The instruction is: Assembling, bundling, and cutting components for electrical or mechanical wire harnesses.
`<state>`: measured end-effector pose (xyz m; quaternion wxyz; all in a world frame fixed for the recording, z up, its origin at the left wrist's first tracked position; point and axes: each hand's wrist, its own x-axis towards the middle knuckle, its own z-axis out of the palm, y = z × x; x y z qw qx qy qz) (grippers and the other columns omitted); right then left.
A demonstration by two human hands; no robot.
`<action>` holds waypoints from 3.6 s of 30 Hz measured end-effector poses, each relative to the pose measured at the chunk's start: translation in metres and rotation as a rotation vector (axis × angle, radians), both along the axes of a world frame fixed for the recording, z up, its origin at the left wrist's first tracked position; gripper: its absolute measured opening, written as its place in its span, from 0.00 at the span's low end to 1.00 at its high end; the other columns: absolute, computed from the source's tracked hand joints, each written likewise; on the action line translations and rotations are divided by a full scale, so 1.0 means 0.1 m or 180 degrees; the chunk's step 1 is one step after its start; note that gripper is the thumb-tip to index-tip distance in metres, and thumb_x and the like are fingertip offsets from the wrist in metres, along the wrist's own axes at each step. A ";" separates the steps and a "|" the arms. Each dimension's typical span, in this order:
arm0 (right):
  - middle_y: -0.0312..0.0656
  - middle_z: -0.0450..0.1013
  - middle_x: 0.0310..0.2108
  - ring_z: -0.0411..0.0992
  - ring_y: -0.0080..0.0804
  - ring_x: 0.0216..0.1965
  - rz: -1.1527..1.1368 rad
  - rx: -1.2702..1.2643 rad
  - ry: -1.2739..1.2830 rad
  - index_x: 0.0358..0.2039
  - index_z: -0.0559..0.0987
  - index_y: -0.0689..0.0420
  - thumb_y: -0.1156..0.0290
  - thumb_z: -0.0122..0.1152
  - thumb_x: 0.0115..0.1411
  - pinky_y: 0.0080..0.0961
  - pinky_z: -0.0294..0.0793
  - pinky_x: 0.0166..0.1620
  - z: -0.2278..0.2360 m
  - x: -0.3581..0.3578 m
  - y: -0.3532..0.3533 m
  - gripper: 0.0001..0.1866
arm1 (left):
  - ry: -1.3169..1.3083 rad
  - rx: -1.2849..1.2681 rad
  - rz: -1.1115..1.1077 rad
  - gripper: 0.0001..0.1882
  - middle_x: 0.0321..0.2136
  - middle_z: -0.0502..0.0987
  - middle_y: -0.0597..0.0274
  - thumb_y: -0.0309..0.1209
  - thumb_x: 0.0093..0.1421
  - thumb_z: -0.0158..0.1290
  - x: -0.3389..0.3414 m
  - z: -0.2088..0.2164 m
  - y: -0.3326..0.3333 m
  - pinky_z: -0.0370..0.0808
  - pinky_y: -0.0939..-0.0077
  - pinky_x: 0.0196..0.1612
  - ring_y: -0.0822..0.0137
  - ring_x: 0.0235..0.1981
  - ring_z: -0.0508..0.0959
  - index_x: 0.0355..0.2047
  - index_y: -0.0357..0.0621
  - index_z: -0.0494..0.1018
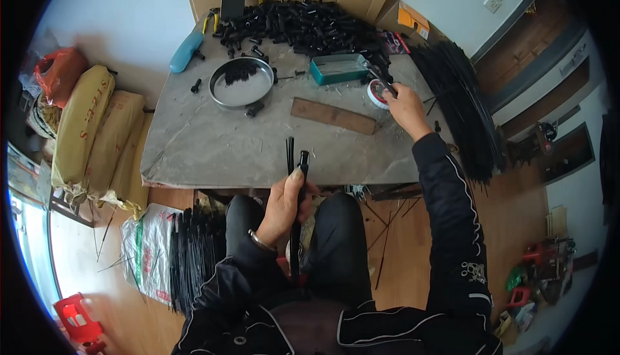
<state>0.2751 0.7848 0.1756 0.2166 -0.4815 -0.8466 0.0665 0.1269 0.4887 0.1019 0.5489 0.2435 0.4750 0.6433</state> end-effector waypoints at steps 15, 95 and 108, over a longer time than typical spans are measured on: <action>0.55 0.77 0.35 0.74 0.55 0.40 -0.0184 0.0065 -0.0529 0.35 0.80 0.59 0.60 0.60 0.56 0.45 0.71 0.43 -0.04 -0.13 0.60 0.15 | -0.0385 0.0001 -0.0160 0.28 0.12 0.65 0.68 0.53 0.68 0.40 -0.07 -0.04 -0.01 0.60 0.82 0.16 0.78 0.11 0.63 0.32 0.37 0.71; 0.31 0.69 0.21 0.65 0.15 0.22 0.0733 -0.1904 0.3515 0.32 0.75 0.61 0.67 0.59 0.63 0.16 0.63 0.24 -0.26 -0.25 -2.78 0.09 | 0.0805 0.0530 0.0947 0.20 0.22 0.69 0.72 0.47 0.69 0.44 0.63 0.64 -0.68 0.62 0.87 0.22 0.83 0.19 0.66 0.39 0.41 0.71; 0.28 0.69 0.21 0.64 0.12 0.21 0.0680 -0.2586 0.3685 0.35 0.77 0.58 0.62 0.56 0.66 0.13 0.60 0.23 -0.34 -0.18 -2.78 0.12 | 0.0544 0.0471 0.0503 0.30 0.30 0.71 0.69 0.52 0.70 0.38 0.42 0.55 -0.68 0.64 0.84 0.25 0.79 0.21 0.67 0.53 0.36 0.71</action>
